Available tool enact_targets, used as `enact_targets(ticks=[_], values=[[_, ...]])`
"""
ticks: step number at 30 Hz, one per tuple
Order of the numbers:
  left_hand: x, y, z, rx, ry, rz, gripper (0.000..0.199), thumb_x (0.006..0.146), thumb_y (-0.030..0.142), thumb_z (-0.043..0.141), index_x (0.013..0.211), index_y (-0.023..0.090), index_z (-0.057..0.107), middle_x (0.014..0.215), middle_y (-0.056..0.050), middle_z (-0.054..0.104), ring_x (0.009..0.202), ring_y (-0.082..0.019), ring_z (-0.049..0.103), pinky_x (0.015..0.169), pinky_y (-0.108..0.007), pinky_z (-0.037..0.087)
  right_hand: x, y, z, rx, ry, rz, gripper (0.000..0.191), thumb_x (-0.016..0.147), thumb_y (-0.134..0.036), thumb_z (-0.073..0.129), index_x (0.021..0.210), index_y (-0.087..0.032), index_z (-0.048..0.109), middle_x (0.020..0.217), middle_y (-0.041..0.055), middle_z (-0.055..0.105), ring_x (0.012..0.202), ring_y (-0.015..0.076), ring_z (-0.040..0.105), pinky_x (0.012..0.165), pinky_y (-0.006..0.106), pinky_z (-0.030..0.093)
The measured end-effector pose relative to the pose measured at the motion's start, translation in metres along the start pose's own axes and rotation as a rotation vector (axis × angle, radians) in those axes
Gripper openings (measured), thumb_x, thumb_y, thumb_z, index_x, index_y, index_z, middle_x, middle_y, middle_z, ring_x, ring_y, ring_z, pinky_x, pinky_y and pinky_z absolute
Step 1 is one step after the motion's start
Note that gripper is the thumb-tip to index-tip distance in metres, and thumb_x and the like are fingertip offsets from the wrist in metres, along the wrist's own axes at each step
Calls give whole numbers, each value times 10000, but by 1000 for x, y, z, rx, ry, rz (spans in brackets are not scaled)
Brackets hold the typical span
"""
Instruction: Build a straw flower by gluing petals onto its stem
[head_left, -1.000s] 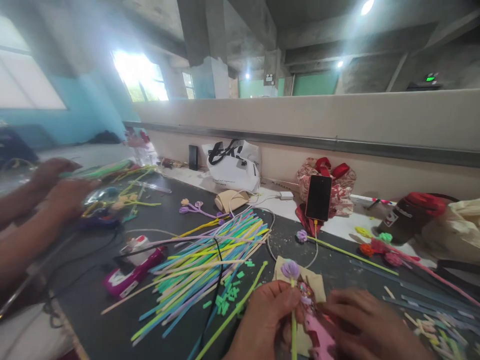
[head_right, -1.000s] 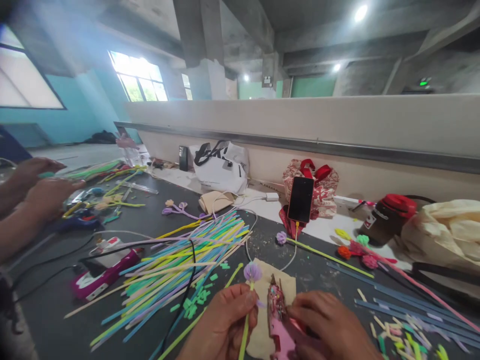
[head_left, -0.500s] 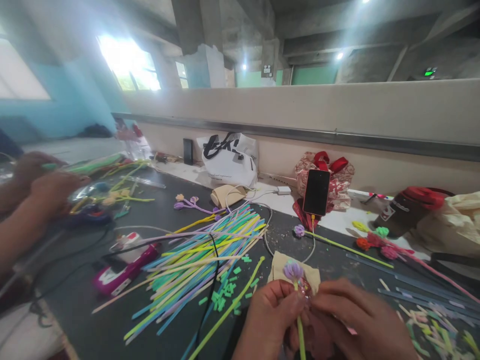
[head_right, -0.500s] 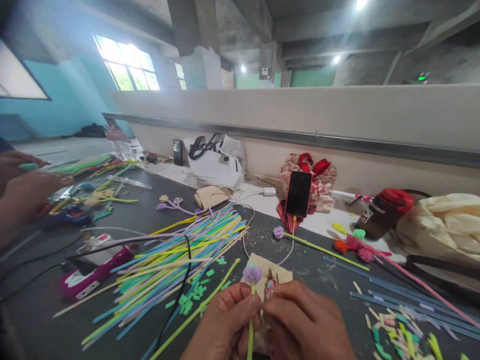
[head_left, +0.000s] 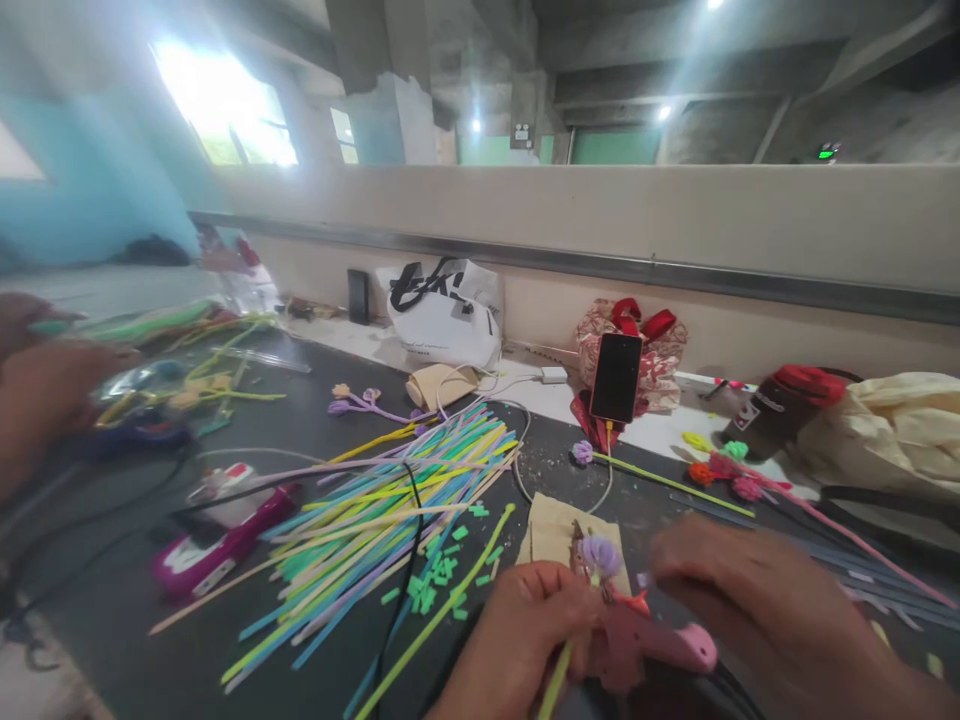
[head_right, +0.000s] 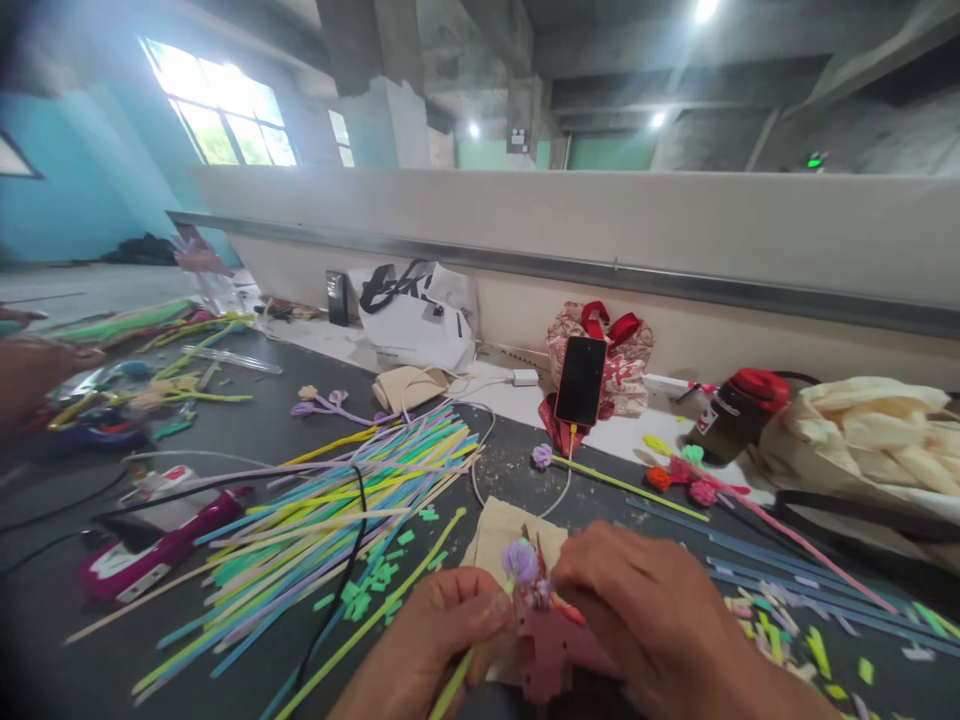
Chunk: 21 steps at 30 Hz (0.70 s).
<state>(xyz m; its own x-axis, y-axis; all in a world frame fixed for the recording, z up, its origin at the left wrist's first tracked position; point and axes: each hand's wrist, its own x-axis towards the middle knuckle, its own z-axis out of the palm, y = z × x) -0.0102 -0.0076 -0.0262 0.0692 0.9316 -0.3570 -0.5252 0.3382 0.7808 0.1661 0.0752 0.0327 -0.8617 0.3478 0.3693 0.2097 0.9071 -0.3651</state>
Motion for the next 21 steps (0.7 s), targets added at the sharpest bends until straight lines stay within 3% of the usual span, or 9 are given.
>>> enact_targets(ticks=[4,9,21], values=[[-7,9,6,160,-25,-107,217,533,346,638,456,168,541,267,79,392,249,-37,240,320,-228,99,11,-1,-14,33,-96,-43,145,893,-112,417,820,-206,501,702,-17,551,619,115,516,551,207,375],[-9,9,8,216,-94,-168,122,543,203,607,444,166,545,273,91,397,259,-40,270,314,-211,131,25,-4,-16,63,-227,-96,197,920,-152,394,806,-188,551,783,26,596,703,133,527,608,235,384],[-6,2,3,183,-103,-178,131,567,187,609,462,176,531,280,96,382,261,-45,262,300,-207,138,22,1,-11,39,-266,-124,158,885,-143,491,784,-191,603,808,5,598,696,115,521,605,234,372]])
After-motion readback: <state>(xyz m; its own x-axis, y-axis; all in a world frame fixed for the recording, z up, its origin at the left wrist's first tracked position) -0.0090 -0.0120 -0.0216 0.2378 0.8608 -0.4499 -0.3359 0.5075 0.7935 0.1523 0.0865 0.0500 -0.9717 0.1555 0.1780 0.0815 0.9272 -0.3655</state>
